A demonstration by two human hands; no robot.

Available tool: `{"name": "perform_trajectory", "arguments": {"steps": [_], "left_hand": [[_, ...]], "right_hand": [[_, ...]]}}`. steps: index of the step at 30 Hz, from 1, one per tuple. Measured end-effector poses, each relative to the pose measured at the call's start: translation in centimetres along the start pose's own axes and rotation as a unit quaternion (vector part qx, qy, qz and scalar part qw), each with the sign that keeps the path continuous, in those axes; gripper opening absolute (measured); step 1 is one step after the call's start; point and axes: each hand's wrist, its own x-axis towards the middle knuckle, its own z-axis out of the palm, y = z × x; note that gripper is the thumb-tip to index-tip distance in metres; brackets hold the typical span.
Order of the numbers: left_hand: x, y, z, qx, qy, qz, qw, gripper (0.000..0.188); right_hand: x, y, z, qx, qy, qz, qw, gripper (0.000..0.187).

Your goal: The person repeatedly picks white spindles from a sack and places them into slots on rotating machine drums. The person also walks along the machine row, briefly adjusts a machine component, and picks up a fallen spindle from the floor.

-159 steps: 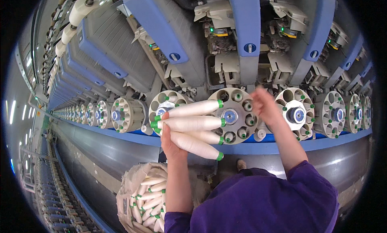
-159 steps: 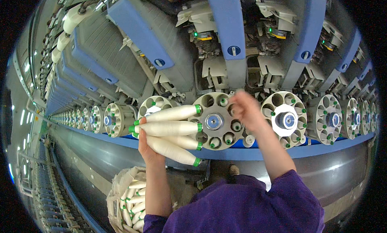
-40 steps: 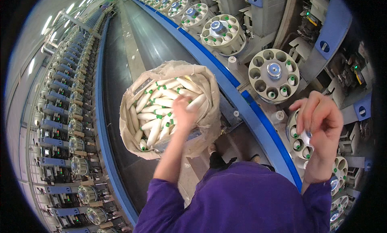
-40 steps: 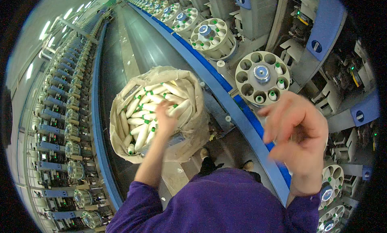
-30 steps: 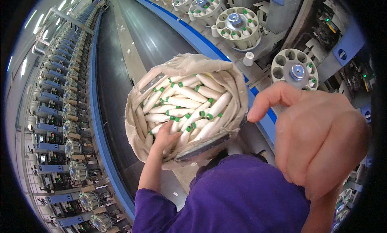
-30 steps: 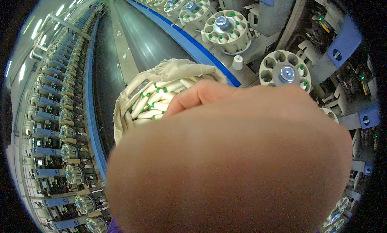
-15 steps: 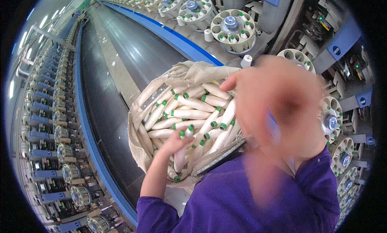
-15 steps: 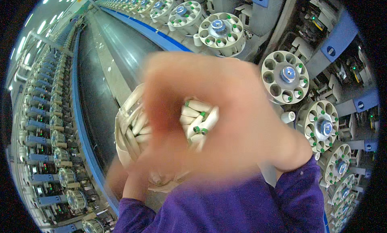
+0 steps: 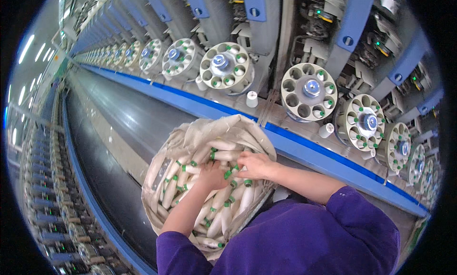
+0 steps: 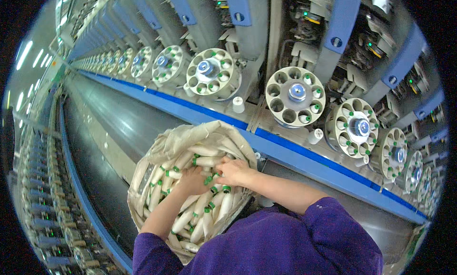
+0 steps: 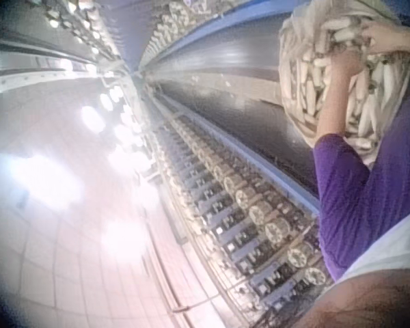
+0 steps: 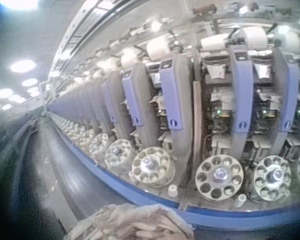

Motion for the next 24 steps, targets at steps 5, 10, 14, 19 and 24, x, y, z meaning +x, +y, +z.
{"name": "perform_trajectory", "arguments": {"steps": [5, 10, 14, 19, 24], "left_hand": [[-0.2, -0.3, 0.0, 0.061, -0.049, -0.006, 0.997, 0.050], [-0.7, -0.6, -1.1, 0.036, -0.022, -0.069, 0.997, 0.053], [-2.0, -0.3, -1.5, 0.045, 0.016, -0.073, 0.996, 0.047], [-8.2, -0.4, -2.1, -0.011, 0.221, -0.097, 0.970, 0.040], [-15.3, -0.3, -5.0, -0.398, 0.400, 0.031, 0.825, 0.030]], "right_hand": [[-2.5, 3.5, -1.4, 0.403, 0.032, -0.034, 0.914, 0.052], [-9.2, 7.6, -3.9, 0.786, 0.030, -0.060, 0.615, 0.070], [-15.2, 9.6, -8.2, 0.817, 0.159, -0.178, 0.525, 0.062], [-18.4, 11.7, -9.3, 0.813, 0.205, -0.173, 0.517, 0.051], [-14.4, 9.4, -5.3, 0.733, 0.083, -0.039, 0.674, 0.053]]}}
